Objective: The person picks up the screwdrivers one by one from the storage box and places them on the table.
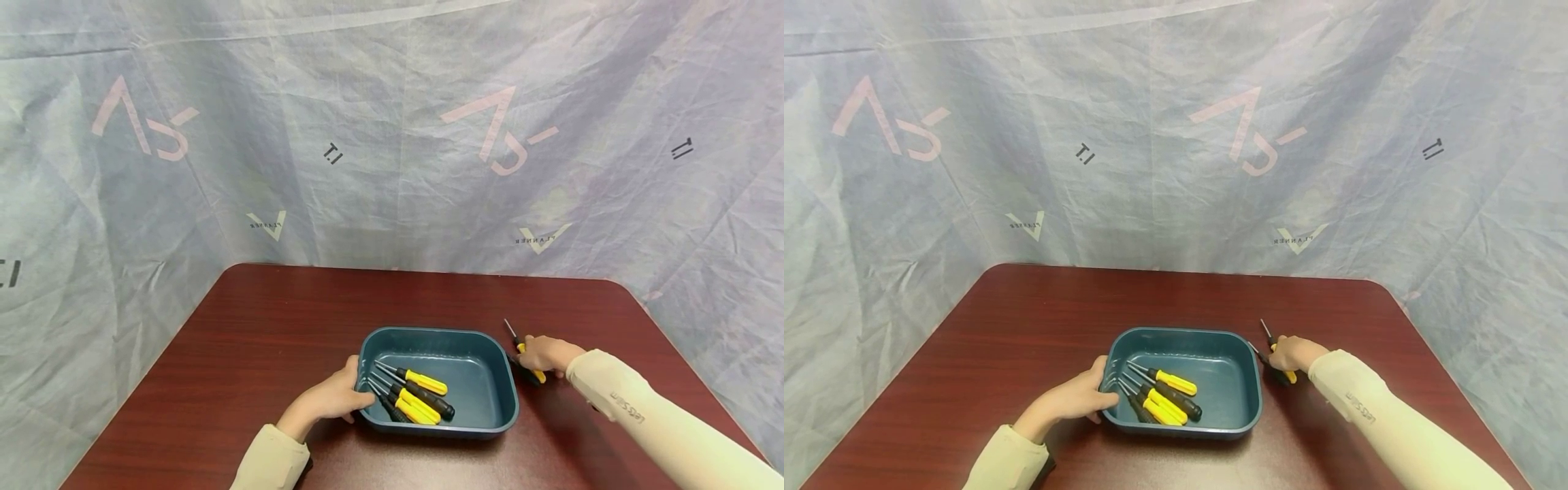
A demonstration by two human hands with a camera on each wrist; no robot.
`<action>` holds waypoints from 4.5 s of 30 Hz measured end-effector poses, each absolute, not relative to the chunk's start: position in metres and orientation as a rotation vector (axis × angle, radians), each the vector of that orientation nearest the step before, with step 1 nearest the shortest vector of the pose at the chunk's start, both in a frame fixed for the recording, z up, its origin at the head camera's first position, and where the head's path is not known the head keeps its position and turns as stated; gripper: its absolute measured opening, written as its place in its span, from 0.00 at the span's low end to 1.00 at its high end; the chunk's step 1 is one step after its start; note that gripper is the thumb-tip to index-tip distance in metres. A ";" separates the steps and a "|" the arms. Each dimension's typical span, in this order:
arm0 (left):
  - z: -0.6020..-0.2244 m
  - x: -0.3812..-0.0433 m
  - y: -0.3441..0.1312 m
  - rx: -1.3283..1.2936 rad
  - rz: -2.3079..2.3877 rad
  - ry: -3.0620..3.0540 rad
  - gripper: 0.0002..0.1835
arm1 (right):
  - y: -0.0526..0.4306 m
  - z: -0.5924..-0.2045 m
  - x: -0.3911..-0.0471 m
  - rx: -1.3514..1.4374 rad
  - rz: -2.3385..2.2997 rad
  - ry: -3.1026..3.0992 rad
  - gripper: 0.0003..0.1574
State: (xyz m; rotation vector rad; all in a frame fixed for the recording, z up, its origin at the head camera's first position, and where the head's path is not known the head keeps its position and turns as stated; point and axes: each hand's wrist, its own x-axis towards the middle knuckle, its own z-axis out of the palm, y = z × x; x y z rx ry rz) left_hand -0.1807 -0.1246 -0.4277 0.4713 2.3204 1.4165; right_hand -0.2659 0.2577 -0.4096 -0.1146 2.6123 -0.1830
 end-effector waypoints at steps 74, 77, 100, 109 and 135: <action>-0.428 -0.180 -0.124 0.472 1.400 2.335 0.37 | 0.214 -0.320 -0.266 -0.525 -0.073 2.686 0.16; -0.429 -0.180 -0.124 0.471 1.401 2.334 0.37 | 0.211 -0.318 -0.267 -0.545 -0.083 2.680 0.16; -0.426 -0.179 -0.123 0.468 1.400 2.346 0.37 | 0.182 -0.313 -0.269 -0.620 -0.125 2.682 0.18; -0.425 -0.179 -0.124 0.473 1.396 2.347 0.37 | 0.167 -0.314 -0.269 -0.676 -0.140 2.684 0.17; -0.430 -0.181 -0.124 0.460 1.418 2.329 0.37 | 0.121 -0.339 -0.266 -0.711 -0.154 2.634 0.18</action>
